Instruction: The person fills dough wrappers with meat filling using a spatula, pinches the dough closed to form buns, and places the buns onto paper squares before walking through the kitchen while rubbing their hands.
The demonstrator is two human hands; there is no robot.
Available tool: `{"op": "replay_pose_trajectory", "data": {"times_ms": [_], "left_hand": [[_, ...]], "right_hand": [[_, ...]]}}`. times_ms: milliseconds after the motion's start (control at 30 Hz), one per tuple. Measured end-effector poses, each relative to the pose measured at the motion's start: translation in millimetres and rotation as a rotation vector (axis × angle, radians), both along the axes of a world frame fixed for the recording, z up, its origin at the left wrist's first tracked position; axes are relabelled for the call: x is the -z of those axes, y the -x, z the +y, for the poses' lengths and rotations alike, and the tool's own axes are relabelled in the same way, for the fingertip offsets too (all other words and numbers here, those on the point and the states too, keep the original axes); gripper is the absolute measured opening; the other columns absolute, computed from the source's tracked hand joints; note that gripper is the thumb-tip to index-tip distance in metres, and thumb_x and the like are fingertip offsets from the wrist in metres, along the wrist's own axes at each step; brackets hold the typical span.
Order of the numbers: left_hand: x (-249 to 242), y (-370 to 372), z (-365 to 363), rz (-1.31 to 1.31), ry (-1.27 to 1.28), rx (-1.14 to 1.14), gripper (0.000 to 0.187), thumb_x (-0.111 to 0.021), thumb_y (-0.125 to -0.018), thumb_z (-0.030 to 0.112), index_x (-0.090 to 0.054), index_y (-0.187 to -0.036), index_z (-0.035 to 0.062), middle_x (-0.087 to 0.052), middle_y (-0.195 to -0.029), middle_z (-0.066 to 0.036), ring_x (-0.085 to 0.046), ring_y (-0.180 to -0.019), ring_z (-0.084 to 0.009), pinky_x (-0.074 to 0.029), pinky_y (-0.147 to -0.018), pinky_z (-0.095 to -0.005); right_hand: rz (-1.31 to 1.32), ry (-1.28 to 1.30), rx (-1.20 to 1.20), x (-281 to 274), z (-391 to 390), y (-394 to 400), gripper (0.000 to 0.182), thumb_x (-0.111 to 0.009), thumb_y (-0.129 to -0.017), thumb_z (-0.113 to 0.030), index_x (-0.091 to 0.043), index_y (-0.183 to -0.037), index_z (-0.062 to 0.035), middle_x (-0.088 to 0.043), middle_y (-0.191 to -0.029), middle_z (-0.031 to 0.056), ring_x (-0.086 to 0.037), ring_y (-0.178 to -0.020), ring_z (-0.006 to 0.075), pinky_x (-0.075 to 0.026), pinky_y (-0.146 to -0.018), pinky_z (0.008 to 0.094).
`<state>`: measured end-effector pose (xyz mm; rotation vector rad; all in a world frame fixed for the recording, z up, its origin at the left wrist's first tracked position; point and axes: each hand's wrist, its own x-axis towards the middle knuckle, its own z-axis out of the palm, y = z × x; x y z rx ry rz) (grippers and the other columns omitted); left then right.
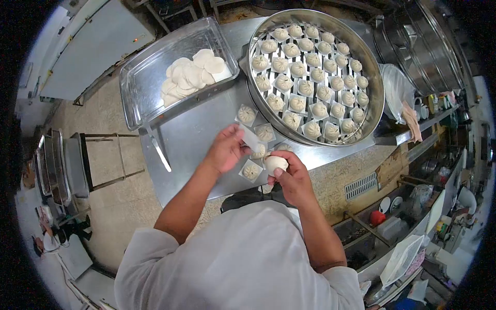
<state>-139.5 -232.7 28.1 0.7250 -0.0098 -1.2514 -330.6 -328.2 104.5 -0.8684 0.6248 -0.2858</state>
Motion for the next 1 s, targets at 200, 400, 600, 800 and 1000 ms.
{"op": "replay_pose_trajectory", "data": {"times_ms": [200, 400, 600, 800, 1000], "left_hand": [[-8.0, 43.7, 9.6, -0.397, -0.104, -0.038, 0.011, -0.06, -0.091, 0.016, -0.058, -0.093, 0.0048, -0.061, -0.089, -0.002, -0.057, -0.08, -0.0102, -0.049, -0.072, -0.0292], [-11.3, 57.7, 17.4, -0.631, -0.384, -0.131, 0.023, -0.068, -0.086, 0.022, -0.059, -0.088, 0.0011, -0.06, -0.074, -0.003, -0.056, -0.064, -0.0086, -0.048, -0.056, -0.0247], [-20.4, 86.8, 14.0, -0.374, -0.248, -0.061, 0.02, -0.068, -0.087, 0.019, -0.057, -0.089, 0.0028, -0.059, -0.077, -0.003, -0.055, -0.067, -0.0082, -0.05, -0.06, -0.0251], [-9.8, 122.6, 5.5, -0.138, -0.26, 0.102, 0.012, -0.059, -0.093, 0.022, -0.055, -0.093, 0.0102, -0.058, -0.086, 0.002, -0.055, -0.076, -0.0078, -0.049, -0.067, -0.026], [5.5, 150.1, -18.6, 0.034, -0.115, 0.13, 0.035, -0.051, -0.096, 0.027, -0.046, -0.126, 0.0099, -0.055, -0.111, -0.005, -0.053, -0.1, -0.0133, -0.047, -0.087, -0.0328]], "right_hand": [[-0.021, 0.02, -0.092, 1.2, 5.2, 8.2, 0.037, -0.064, -0.086, -0.01, -0.051, -0.12, -0.0033, -0.058, -0.108, 0.008, -0.058, -0.085, 0.0149, -0.052, -0.071, 0.0306], [-0.015, 0.619, -0.067, -8.2, 15.0, 7.7, 0.04, -0.065, -0.082, -0.004, -0.053, -0.12, -0.0022, -0.055, -0.115, 0.0111, -0.055, -0.105, 0.0188, -0.05, -0.083, 0.0311], [0.116, 1.352, -0.176, -17.6, 11.5, 7.9, 0.039, -0.068, -0.076, -0.001, -0.056, -0.113, -0.0013, -0.055, -0.111, 0.0193, -0.057, -0.101, 0.0357, -0.048, -0.084, 0.0387], [0.3, 1.354, -0.204, -3.0, 5.6, 41.8, 0.038, -0.067, -0.075, -0.001, -0.055, -0.111, -0.0022, -0.055, -0.11, 0.0188, -0.058, -0.097, 0.0376, -0.051, -0.079, 0.0411], [0.414, 1.397, -0.269, 23.7, -31.5, 66.6, 0.039, -0.064, -0.073, 0.001, -0.055, -0.11, -0.0023, -0.055, -0.109, 0.0197, -0.058, -0.095, 0.0394, -0.05, -0.079, 0.0429]]}}
